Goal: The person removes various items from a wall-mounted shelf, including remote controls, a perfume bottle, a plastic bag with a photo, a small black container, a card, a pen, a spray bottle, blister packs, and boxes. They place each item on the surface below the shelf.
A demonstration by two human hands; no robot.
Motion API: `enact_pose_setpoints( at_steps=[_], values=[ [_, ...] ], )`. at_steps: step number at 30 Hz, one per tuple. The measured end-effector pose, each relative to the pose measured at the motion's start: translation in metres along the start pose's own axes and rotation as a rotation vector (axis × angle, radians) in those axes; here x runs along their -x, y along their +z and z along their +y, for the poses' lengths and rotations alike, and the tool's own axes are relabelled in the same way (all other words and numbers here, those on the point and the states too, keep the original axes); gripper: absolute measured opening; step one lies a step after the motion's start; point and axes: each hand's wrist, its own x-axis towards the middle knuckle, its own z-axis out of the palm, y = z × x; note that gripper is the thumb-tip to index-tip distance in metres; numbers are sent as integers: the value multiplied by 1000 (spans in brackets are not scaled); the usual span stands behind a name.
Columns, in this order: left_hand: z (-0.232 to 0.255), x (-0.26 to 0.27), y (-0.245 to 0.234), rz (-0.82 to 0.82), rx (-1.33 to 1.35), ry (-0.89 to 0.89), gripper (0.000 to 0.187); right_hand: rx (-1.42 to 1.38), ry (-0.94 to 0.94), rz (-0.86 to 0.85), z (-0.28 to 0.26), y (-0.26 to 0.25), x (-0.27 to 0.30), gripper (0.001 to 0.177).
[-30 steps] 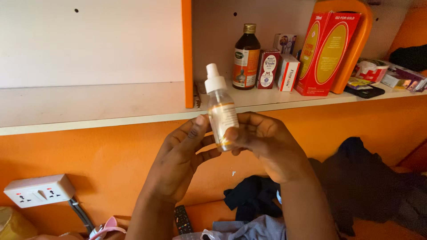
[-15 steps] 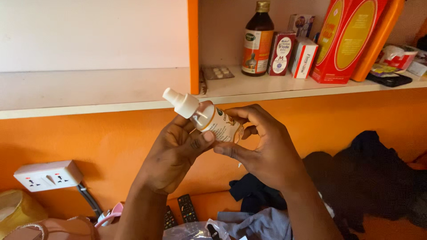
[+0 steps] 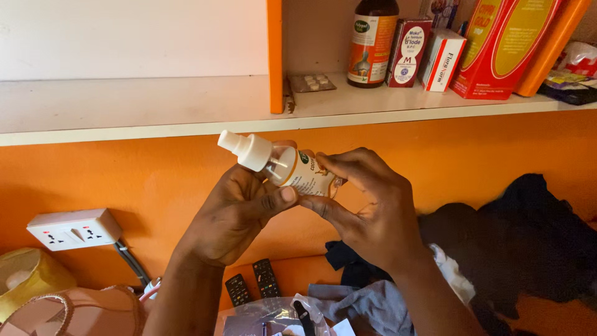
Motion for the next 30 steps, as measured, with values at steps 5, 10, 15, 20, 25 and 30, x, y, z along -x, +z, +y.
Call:
enact_pose_setpoints(
  at_steps=[5,10,15,20,25,30],
  values=[
    [2,2,0,2,-28,-8,60,-85,73,-34,4,5,7,50],
    [4,2,0,57,-139,-54,61,-242,164,-78,15,11,12,47],
    [7,0,-1,126,-366,-176,59,-642,506,-316,33,15,19,53],
    [4,-1,1,168,-674,-315,55,-614,588,-520,49,18,31,55],
    [-15,-2,-9,126,-835,-376,54,-805,787,-641,66,28,41,60],
    [-64,-6,-37,126,-1011,-381,56,-543,702,-727,85,47,51,72]
  ],
)
